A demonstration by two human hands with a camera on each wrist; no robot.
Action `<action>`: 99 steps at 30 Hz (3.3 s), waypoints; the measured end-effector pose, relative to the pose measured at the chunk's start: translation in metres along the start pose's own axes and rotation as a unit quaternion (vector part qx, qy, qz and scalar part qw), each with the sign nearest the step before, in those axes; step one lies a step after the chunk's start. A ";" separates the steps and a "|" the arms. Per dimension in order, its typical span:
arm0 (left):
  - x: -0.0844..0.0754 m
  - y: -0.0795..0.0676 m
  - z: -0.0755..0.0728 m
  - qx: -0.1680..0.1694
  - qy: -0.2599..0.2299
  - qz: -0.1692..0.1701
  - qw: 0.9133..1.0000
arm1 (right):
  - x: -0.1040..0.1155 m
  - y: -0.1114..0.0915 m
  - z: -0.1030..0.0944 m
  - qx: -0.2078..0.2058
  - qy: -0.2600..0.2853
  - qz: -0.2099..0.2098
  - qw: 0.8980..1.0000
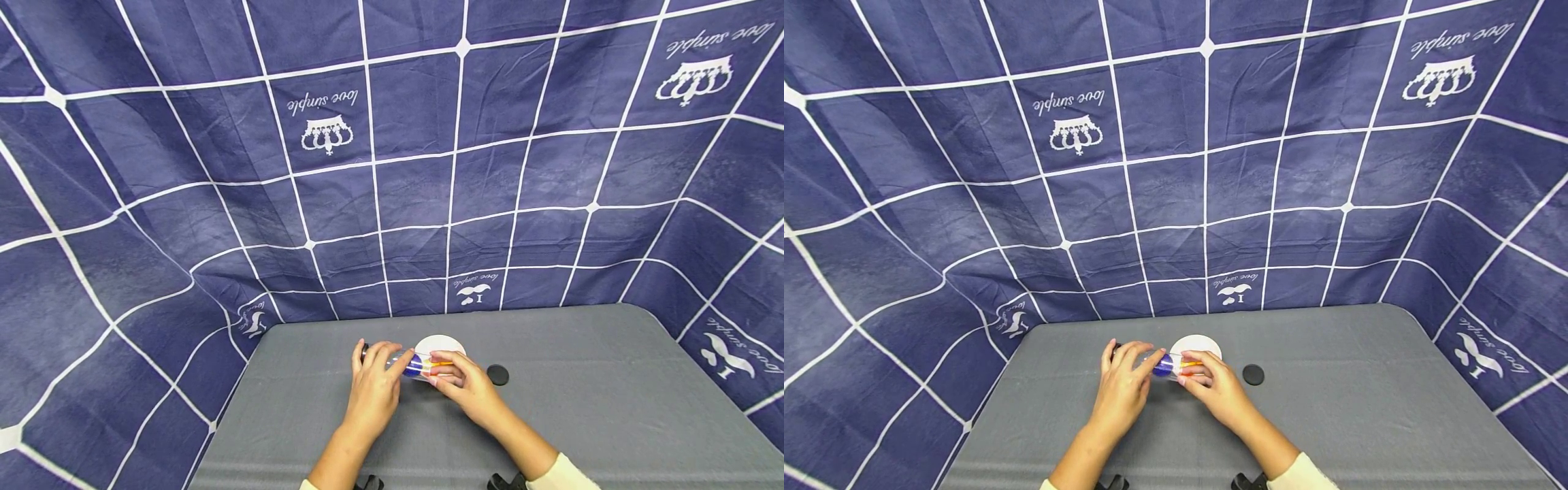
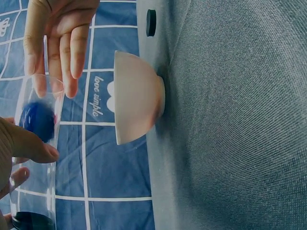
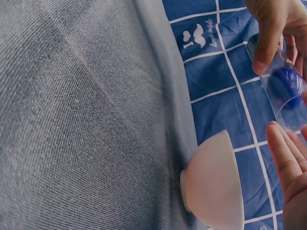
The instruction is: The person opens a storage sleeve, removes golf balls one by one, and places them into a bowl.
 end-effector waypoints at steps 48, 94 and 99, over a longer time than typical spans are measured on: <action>0.006 -0.009 0.009 0.002 -0.085 -0.107 0.991 | 0.009 0.008 -0.011 -0.031 -0.039 -0.001 0.999; 0.017 -0.027 0.034 0.063 -0.289 -0.323 0.899 | -0.017 0.005 -0.017 0.033 -0.428 -0.029 0.903; 0.018 -0.029 0.035 0.061 -0.290 -0.322 0.899 | -0.020 0.008 -0.020 0.064 -0.423 -0.020 0.903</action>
Point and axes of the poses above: each hand's wrist, its own y-axis towards the middle knuckle, its own z-axis out of the palm, x = y × z, the point moved 2 cm from there along y, towards the middle knuckle, and after that the axes turned 4 degrees about -z, right-handed, at the moved point
